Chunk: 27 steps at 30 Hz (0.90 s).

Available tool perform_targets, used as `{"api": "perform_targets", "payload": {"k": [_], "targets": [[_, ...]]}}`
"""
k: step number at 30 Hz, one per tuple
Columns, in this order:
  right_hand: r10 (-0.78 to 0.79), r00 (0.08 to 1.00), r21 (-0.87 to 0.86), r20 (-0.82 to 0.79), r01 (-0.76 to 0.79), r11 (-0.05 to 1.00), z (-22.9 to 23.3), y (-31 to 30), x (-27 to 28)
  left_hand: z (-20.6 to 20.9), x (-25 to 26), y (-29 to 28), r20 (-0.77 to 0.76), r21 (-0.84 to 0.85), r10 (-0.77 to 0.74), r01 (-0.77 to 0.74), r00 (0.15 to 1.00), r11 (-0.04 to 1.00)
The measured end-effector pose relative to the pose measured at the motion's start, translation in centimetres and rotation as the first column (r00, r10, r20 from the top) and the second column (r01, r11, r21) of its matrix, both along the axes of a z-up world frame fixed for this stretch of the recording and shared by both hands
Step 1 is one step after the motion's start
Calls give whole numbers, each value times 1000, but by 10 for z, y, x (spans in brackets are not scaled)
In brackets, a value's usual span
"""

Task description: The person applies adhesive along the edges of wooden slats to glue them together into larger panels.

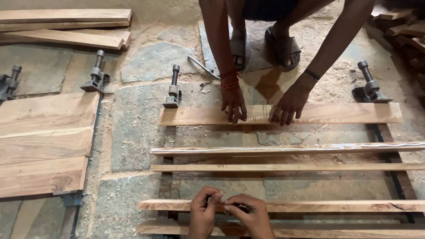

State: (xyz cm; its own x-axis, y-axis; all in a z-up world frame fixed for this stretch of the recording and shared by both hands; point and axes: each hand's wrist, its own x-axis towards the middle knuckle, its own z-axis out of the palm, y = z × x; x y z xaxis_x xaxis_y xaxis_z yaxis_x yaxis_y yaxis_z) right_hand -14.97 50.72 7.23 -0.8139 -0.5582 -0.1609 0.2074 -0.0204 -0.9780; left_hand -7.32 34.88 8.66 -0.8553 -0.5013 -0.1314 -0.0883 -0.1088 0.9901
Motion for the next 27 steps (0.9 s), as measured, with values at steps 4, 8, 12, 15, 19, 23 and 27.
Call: {"api": "perform_targets", "payload": {"k": [4, 8, 12, 15, 19, 23, 27], "targets": [[-22, 995, 1, -102, 22, 1000, 0, -1, 3, 8, 0, 5, 37, -3, 9, -9, 999, 1000], [-54, 993, -42, 106, 59, 997, 10, -4, 4, 20, -1, 6, 33, 51, 0, -2, 999, 999], [-67, 988, 2, 139, 67, 998, 26, -6, 4, 27, 1, 6, 38, 110, -3, -1, 999, 994], [-43, 993, -41, 107, 47, 998, 20, -5, 6, 31, 4, 4, -48, 40, -14, 16, 999, 999], [-14, 994, -28, 105, 17, 999, 19, -4, 12, 58, 5, 6, -39, 46, -29, 31, 999, 998], [66, 997, -87, 44, -61, 994, 3, -5, 15, 71, 8, 3, -93, -166, -89, 73, 992, 983], [74, 991, -82, 108, -65, 995, -15, -1, 16, 84, 9, 5, -105, -188, -127, 106, 986, 976]]}}
